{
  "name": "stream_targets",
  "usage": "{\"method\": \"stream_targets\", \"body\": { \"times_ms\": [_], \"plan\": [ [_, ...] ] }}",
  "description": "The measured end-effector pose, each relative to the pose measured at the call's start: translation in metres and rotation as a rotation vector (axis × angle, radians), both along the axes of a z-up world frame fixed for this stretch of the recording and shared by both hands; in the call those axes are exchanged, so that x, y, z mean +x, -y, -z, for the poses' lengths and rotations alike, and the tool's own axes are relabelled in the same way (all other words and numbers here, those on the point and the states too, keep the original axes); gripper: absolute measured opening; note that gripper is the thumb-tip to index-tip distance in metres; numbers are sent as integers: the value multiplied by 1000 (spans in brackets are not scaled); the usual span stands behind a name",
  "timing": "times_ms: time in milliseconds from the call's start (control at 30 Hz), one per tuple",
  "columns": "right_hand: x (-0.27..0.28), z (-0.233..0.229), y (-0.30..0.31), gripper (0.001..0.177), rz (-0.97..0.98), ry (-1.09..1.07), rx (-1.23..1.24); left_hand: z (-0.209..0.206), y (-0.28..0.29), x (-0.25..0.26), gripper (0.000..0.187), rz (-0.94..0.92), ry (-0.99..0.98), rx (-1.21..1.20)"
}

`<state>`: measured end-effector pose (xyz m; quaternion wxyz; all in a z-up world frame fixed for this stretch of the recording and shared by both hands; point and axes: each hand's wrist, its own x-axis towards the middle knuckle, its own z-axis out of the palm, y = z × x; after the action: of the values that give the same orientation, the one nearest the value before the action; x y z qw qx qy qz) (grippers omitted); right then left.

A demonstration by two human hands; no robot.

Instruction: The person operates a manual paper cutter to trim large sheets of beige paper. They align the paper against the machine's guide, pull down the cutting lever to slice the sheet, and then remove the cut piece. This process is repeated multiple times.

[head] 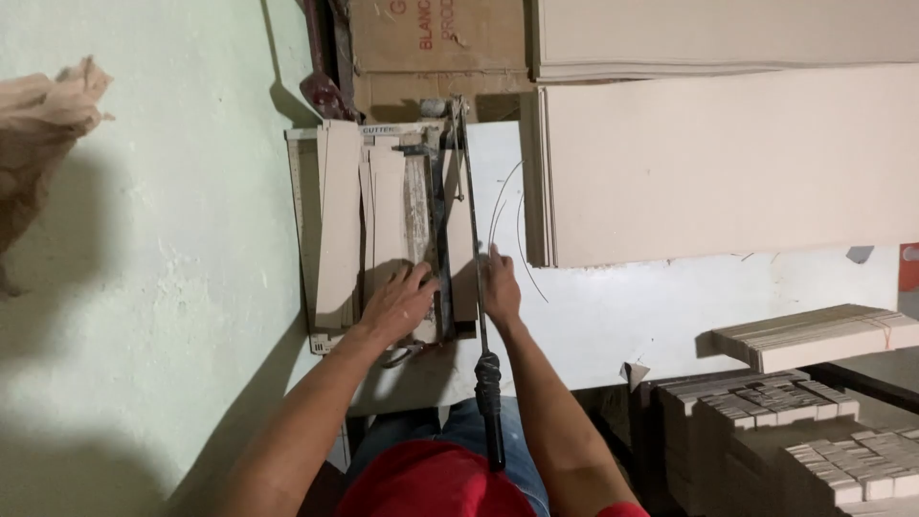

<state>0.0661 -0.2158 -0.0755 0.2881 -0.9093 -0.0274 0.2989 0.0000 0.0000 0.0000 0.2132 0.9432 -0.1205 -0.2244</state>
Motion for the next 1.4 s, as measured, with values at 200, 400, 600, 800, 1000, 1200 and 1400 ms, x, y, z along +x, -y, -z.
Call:
{"method": "stream_targets", "body": {
  "times_ms": [200, 400, 600, 800, 1000, 1200, 1400],
  "plan": [
    [12, 41, 14, 40, -292, 3, 48, 13, 29, 23, 53, -175, -86, 11],
    [12, 37, 14, 42, -281, 9, 128, 24, 63, 53, 104, -305, -263, 247],
    [2, -28, 28, 50, -135, -226, 211, 52, 66, 52, 109, -186, -291, 470],
    [-82, -216, 25, 65, -67, -88, -59, 57, 68, 61, 133, -192, -375, 499],
    [-158, -150, 21, 102, -179, -300, -289, 44, 69, 59, 115, -184, -307, 513],
    [-197, -19, 55, 94, -87, -279, -220, 49, 74, 55, 123, -224, -410, 441],
    [-158, -161, 44, 93, -29, -119, -107, 72, 75, 53, 132, -198, -367, 463]
  ]
}}
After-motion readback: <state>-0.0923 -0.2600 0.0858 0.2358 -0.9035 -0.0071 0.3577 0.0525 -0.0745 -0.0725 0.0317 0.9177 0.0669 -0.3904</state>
